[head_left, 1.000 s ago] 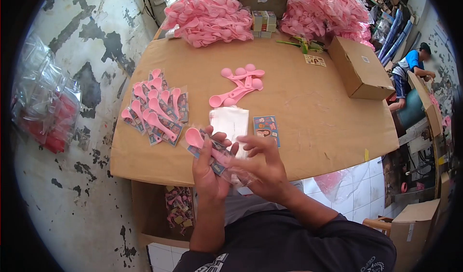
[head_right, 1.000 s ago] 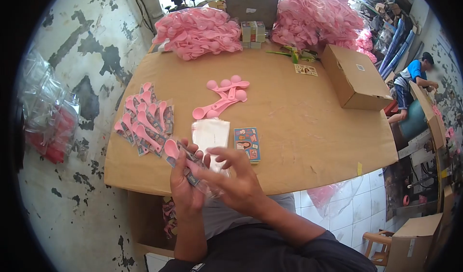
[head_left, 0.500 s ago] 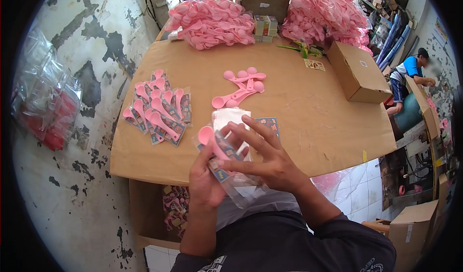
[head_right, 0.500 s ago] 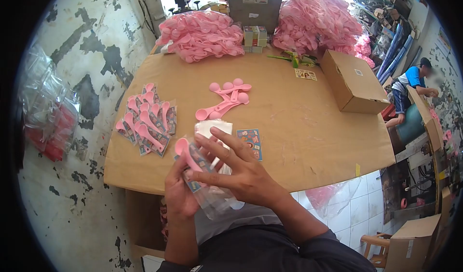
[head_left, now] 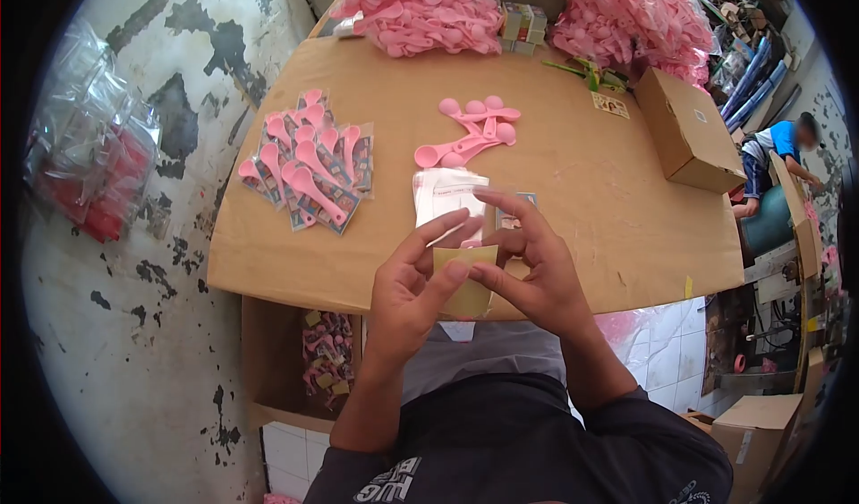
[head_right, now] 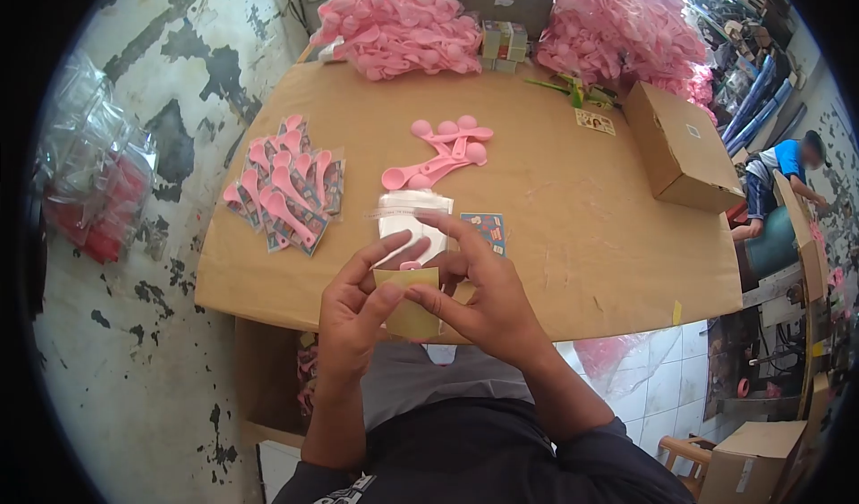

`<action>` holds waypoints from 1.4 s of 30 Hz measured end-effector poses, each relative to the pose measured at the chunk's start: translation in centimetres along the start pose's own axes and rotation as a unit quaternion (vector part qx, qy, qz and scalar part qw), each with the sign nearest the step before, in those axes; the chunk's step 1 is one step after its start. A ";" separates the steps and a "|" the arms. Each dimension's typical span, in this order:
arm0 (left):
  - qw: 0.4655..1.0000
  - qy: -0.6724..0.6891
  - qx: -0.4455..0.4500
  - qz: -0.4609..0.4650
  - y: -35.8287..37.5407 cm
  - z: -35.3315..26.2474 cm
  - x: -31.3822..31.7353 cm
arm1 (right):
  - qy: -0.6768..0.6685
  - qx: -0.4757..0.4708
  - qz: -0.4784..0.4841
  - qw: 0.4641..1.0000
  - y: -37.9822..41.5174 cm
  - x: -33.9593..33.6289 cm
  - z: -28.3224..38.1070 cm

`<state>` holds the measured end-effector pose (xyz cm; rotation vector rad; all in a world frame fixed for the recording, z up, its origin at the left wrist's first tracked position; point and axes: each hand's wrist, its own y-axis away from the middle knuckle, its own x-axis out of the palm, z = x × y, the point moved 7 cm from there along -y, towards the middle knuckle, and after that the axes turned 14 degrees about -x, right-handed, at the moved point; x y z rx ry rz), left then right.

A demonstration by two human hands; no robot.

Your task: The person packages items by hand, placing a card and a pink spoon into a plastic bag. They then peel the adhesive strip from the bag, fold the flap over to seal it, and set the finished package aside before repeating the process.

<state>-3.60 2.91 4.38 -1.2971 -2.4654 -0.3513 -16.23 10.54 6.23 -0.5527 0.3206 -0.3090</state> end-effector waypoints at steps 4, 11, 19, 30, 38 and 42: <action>0.996 -0.024 -0.031 -0.079 0.0 1.1 -0.7 | -0.047 0.066 -0.038 0.996 1.0 0.4 -1.2; 0.983 -0.123 0.015 -0.134 0.2 0.5 -0.1 | 0.271 -0.197 -0.120 0.935 0.5 -2.5 1.8; 0.981 -0.152 0.015 -0.119 0.1 0.8 0.9 | 0.379 -0.235 -0.119 0.887 -0.4 -2.0 3.8; 0.959 -0.262 0.033 -0.108 0.6 0.8 1.0 | 0.425 -0.253 -0.111 0.862 -1.1 -0.8 3.3; 0.972 -0.215 0.019 -0.096 0.7 1.3 0.2 | 0.162 -0.158 -0.259 0.939 -1.2 -4.5 0.4; 0.990 -0.083 -0.019 -0.111 0.6 1.6 -0.5 | -0.100 -0.117 -0.373 0.915 -0.4 -8.4 -1.3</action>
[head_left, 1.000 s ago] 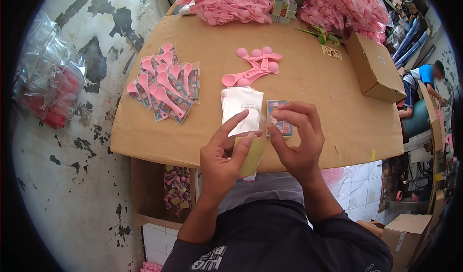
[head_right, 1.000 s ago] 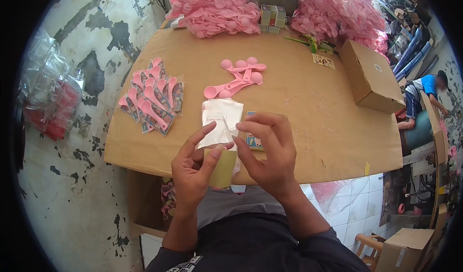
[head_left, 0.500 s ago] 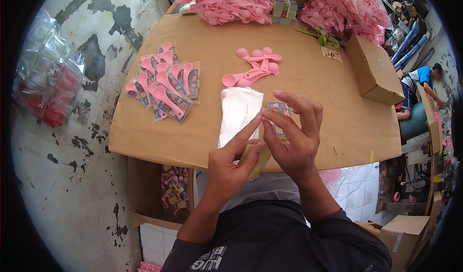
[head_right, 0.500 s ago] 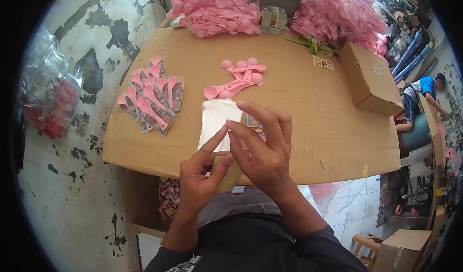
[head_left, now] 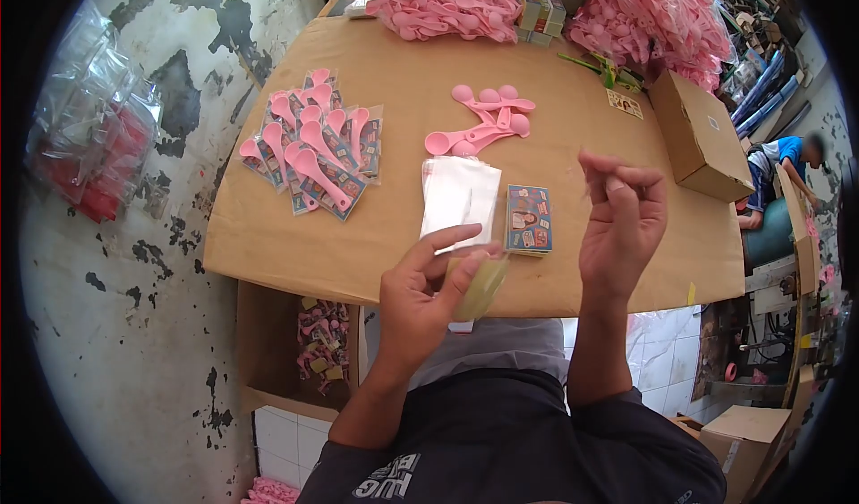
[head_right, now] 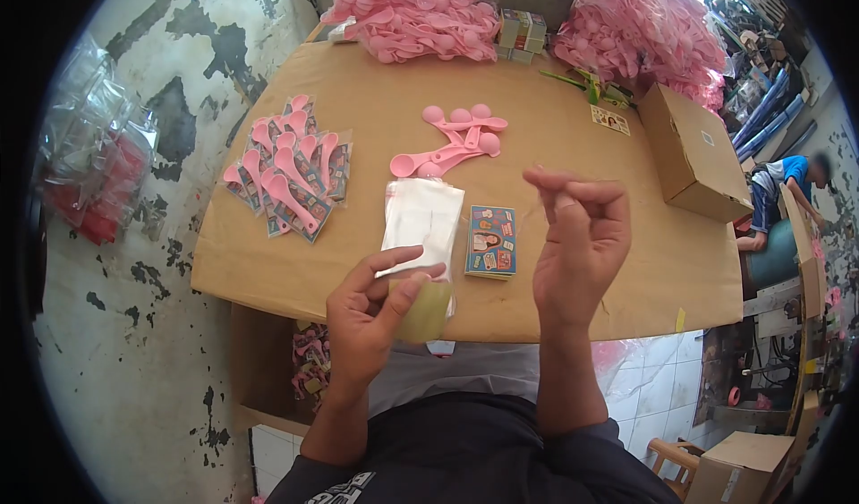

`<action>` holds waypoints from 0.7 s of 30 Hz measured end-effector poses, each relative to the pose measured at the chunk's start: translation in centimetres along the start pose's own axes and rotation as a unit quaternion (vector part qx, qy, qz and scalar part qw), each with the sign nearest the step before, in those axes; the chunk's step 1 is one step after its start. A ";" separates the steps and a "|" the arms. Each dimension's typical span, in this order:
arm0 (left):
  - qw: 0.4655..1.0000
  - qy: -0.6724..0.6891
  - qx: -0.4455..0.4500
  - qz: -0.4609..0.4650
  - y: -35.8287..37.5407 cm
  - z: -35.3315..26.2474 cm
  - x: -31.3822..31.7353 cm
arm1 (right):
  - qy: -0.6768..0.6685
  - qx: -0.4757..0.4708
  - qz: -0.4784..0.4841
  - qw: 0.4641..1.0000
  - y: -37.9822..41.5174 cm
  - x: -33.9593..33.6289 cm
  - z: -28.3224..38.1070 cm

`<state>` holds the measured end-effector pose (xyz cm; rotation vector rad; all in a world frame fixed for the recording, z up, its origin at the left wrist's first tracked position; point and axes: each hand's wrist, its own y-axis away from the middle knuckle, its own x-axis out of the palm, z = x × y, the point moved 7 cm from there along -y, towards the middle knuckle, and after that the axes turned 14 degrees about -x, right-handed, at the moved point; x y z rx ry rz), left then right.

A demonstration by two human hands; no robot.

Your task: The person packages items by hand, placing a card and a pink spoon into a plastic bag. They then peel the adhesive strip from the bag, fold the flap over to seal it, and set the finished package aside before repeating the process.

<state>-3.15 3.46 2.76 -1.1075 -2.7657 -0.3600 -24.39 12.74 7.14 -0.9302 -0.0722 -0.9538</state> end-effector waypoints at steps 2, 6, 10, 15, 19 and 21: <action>0.997 0.074 0.008 -0.004 -0.4 0.2 -0.6 | -0.128 -0.001 0.062 0.990 0.1 -0.9 -0.3; 0.994 0.098 0.041 -0.021 -0.9 -0.4 -0.5 | -0.130 0.145 0.159 0.968 2.6 0.7 -0.3; 0.991 0.065 0.111 -0.048 -1.4 -0.1 -0.7 | 0.031 0.209 0.273 0.938 5.8 4.0 -0.8; 0.997 0.048 0.058 -0.036 -1.1 -0.4 -0.9 | 0.024 0.224 0.280 0.933 5.8 3.5 -1.4; 0.999 0.028 0.040 -0.009 -1.0 -0.9 -0.9 | 0.005 0.236 0.275 0.932 5.3 3.4 -1.1; 0.999 0.023 0.047 -0.005 -0.9 -0.9 -1.1 | -0.007 0.238 0.272 0.932 5.2 3.5 -0.8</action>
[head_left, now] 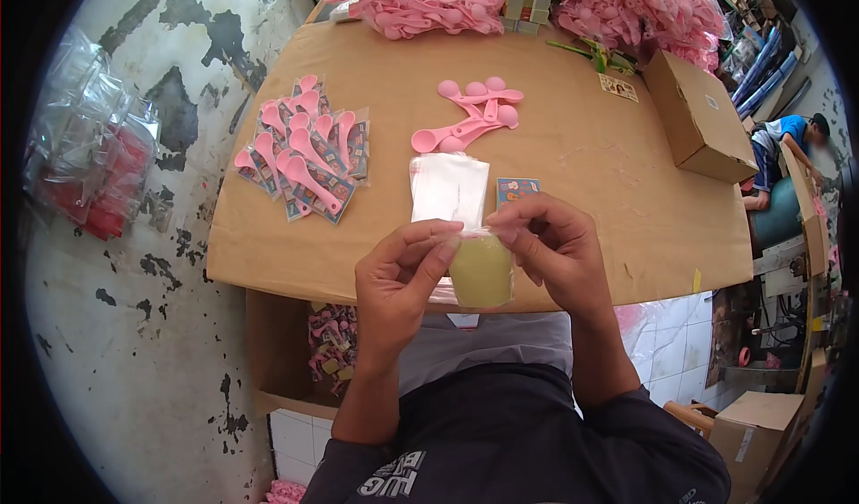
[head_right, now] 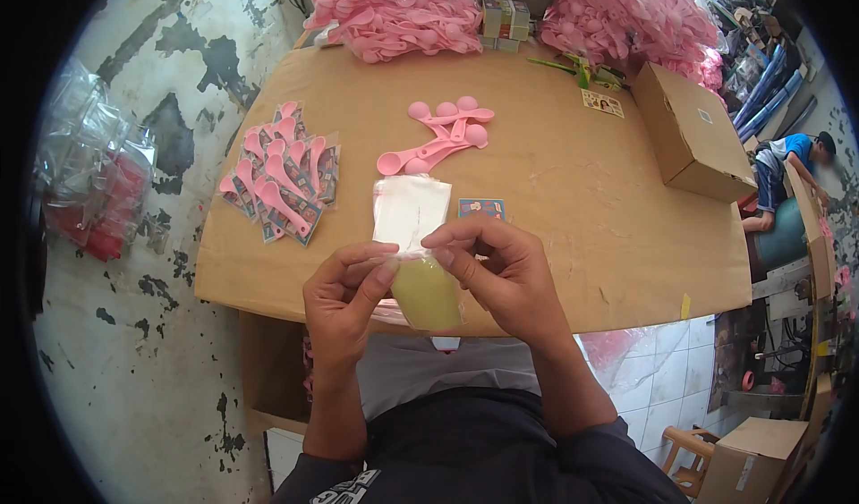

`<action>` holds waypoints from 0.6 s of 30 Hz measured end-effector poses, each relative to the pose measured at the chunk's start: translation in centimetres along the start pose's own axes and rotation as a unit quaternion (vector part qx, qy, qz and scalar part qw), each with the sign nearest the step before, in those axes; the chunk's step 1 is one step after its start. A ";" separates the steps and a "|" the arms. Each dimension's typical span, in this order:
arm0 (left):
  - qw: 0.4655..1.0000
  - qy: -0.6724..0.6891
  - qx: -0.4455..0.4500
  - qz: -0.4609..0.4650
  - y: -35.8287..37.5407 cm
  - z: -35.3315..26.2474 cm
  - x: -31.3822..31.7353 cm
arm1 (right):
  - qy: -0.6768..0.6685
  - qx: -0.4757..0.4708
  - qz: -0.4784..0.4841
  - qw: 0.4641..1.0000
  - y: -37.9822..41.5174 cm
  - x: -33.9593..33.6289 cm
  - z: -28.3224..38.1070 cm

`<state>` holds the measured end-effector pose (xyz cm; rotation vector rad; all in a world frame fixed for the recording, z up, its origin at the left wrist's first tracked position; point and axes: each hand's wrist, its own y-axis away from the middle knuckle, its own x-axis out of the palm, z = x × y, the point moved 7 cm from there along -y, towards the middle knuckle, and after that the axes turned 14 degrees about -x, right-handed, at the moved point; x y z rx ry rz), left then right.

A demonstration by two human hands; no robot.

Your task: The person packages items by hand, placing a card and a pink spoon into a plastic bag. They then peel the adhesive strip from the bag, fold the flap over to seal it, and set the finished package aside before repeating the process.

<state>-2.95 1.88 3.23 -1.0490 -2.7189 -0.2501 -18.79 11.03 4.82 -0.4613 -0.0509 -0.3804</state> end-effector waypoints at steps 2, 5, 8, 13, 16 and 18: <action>0.998 -0.009 0.054 0.032 0.2 -0.3 0.0 | -0.034 0.020 0.004 0.999 0.2 -0.1 -0.1; 0.996 -0.026 0.079 0.041 0.8 -0.9 0.1 | -0.048 -0.013 0.025 0.998 0.2 -0.1 -0.1; 0.995 -0.038 0.084 0.040 1.1 -0.9 -0.6 | -0.005 -0.061 0.051 0.997 -0.3 0.4 0.7; 0.997 0.046 0.059 0.032 1.1 -0.9 -1.7 | 0.049 -0.141 0.094 0.984 -0.4 1.5 2.0; 0.997 0.070 0.020 0.020 1.0 0.2 -2.4 | 0.116 -0.133 0.112 0.978 -0.4 2.5 2.5; 0.999 0.047 0.010 0.000 0.9 0.4 -2.3 | 0.155 -0.130 0.115 0.973 -0.4 2.8 2.4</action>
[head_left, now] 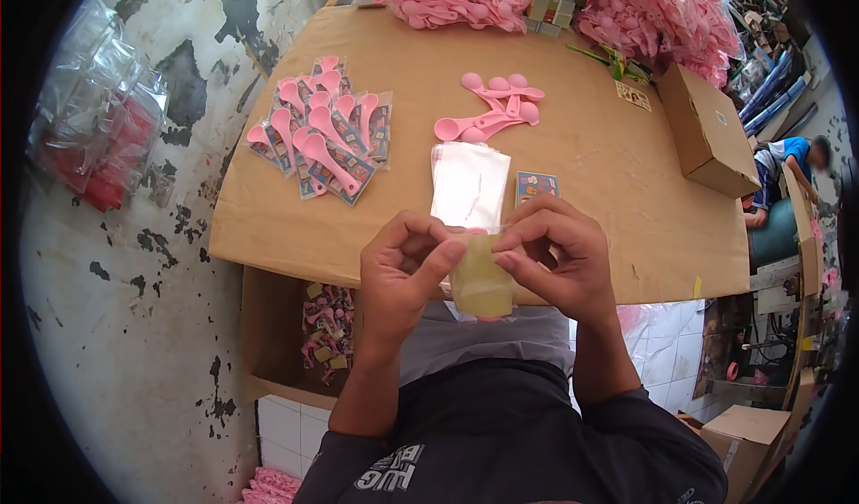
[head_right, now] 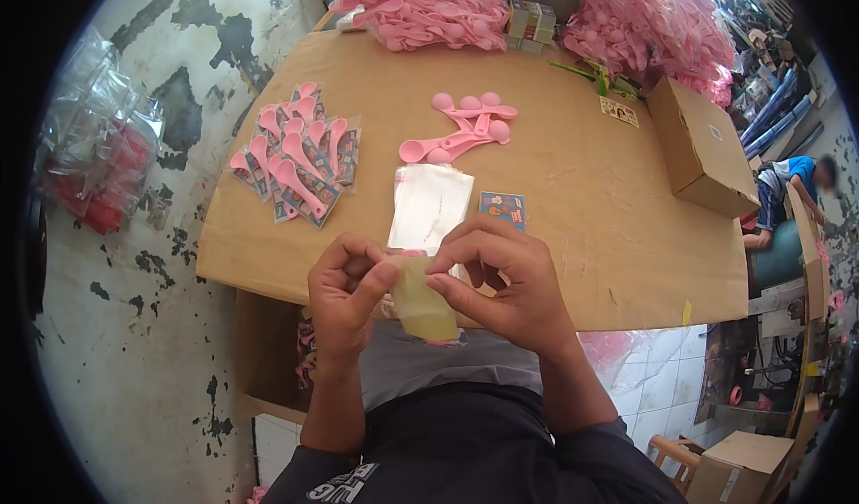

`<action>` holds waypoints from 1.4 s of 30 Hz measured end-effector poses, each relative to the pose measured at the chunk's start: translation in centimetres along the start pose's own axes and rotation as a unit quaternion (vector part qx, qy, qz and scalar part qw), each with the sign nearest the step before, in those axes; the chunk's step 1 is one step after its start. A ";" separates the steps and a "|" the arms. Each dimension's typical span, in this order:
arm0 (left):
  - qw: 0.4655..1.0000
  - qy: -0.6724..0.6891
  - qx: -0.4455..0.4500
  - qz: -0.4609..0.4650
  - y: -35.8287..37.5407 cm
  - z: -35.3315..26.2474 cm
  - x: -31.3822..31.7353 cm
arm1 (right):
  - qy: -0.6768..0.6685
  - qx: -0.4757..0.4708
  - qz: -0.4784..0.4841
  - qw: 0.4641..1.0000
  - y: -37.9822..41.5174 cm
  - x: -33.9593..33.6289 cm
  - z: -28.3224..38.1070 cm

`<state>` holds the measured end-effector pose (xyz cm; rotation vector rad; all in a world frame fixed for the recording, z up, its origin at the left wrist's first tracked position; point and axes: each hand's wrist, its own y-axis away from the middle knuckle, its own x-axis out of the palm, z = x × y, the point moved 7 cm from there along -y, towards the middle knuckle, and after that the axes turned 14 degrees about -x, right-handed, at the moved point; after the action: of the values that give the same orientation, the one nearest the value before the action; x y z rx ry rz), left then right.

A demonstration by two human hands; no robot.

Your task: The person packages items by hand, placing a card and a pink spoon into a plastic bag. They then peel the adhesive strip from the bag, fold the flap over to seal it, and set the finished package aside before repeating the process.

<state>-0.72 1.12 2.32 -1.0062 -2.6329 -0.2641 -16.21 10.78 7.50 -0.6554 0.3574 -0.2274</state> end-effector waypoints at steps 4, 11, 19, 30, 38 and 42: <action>0.997 0.027 -0.049 0.053 0.0 -0.2 1.5 | -0.032 0.025 -0.057 0.998 1.2 -0.1 -1.5; 0.992 -0.119 -0.016 0.042 0.3 -0.2 1.1 | -0.035 0.056 -0.089 0.994 1.1 -0.4 -1.6; 0.883 -0.322 0.305 -0.155 -0.8 -7.4 -6.8 | 0.166 0.032 -0.070 0.983 2.0 -2.4 -2.1; 0.755 -0.605 0.155 -0.199 -4.9 -3.2 -10.8 | 0.187 0.054 -0.097 0.976 2.7 -4.3 -3.0; 0.743 -0.647 0.151 -0.077 -6.8 -4.5 -12.6 | 0.212 0.079 -0.082 0.971 3.0 -4.5 -3.3; 0.732 -0.664 0.148 -0.036 -7.4 -5.6 -15.1 | 0.282 0.125 -0.067 0.949 3.2 -5.5 -3.7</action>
<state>6.22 -15.18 1.80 -1.1946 -3.6520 1.3470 -22.39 12.99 4.15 -0.3532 0.8195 -0.5852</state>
